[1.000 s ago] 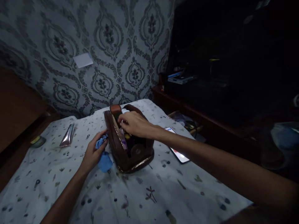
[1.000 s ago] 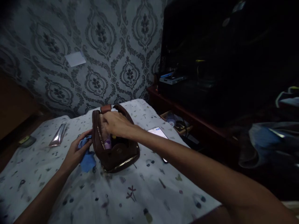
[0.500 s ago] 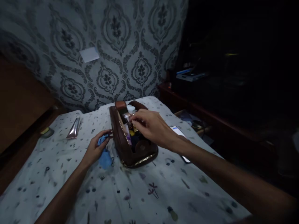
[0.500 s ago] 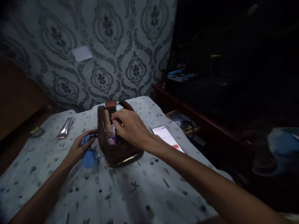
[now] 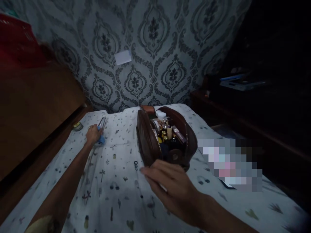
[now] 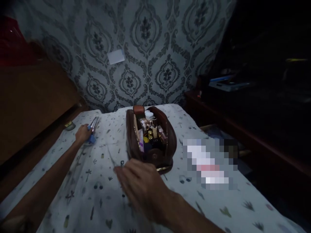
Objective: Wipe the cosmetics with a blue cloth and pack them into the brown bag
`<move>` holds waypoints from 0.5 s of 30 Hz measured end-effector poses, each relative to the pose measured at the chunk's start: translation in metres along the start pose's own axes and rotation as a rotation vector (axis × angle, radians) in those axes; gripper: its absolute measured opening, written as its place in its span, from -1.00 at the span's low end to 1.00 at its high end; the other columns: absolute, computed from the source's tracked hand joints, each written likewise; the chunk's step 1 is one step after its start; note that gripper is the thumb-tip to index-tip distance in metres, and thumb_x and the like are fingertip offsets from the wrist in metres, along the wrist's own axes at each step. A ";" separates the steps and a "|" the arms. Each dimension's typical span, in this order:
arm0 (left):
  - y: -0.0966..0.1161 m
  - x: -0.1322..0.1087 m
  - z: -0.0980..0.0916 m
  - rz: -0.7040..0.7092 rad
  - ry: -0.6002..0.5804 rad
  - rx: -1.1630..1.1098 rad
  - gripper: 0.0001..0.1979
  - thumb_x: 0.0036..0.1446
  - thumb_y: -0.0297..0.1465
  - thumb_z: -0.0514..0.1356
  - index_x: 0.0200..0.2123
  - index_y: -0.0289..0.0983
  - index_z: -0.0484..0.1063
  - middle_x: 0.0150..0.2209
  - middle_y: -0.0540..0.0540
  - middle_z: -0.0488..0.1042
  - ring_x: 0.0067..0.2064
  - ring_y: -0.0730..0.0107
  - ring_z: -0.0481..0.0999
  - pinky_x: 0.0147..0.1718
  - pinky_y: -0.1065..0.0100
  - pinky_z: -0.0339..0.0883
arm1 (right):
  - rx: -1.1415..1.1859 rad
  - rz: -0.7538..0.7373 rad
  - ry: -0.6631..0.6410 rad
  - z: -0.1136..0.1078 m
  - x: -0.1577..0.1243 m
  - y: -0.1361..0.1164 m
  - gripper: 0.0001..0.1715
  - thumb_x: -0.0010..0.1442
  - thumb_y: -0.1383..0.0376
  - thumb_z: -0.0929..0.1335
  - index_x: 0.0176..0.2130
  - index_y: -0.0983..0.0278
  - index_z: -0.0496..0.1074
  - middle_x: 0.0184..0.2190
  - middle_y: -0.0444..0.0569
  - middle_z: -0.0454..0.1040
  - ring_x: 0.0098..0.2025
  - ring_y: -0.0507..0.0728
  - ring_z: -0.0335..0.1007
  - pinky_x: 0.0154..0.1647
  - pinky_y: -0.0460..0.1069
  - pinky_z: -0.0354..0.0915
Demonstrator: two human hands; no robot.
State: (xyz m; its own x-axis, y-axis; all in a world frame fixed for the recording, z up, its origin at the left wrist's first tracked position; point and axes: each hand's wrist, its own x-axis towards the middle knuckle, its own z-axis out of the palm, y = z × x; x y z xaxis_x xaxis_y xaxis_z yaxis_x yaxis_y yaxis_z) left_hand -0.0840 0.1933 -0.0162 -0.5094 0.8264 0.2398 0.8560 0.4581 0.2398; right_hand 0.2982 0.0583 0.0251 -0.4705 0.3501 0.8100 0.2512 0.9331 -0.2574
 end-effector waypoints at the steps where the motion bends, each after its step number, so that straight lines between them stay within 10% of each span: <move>1: -0.002 0.002 0.005 -0.006 -0.012 0.032 -0.59 0.24 -0.30 0.12 0.08 -0.39 0.43 0.11 -0.48 0.45 0.20 -0.24 0.40 0.04 -0.05 0.37 | 0.027 -0.001 -0.032 0.007 -0.002 -0.004 -0.79 0.41 0.44 0.24 -0.17 0.30 0.46 -0.47 -0.07 0.50 -0.45 0.04 0.40 -0.41 -0.07 0.33; 7: -0.016 0.008 0.018 0.032 -0.020 0.139 -0.65 0.32 -0.30 0.05 0.04 -0.33 0.45 0.09 -0.38 0.47 0.17 -0.11 0.42 0.00 0.08 0.39 | 0.229 0.095 -0.136 0.049 -0.014 -0.007 -0.78 0.42 0.40 0.23 -0.11 0.29 0.46 -0.43 -0.05 0.53 -0.41 0.05 0.48 -0.41 -0.08 0.33; 15: -0.081 0.055 -0.034 -0.073 0.108 0.202 -0.57 0.31 -0.44 -0.03 0.20 -0.37 0.29 0.24 -0.48 0.26 0.25 -0.22 0.29 0.00 0.01 0.35 | 0.349 0.233 -0.228 0.081 -0.020 -0.008 -0.73 0.37 0.42 0.24 -0.14 0.26 0.52 -0.39 -0.04 0.60 -0.37 0.06 0.54 -0.32 -0.08 0.39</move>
State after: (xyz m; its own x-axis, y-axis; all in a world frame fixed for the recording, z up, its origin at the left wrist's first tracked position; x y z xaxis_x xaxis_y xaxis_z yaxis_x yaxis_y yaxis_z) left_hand -0.1839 0.1903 0.0095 -0.5678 0.7540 0.3305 0.8113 0.5805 0.0693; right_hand 0.2372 0.0509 -0.0317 -0.6187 0.5264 0.5832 0.0918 0.7857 -0.6117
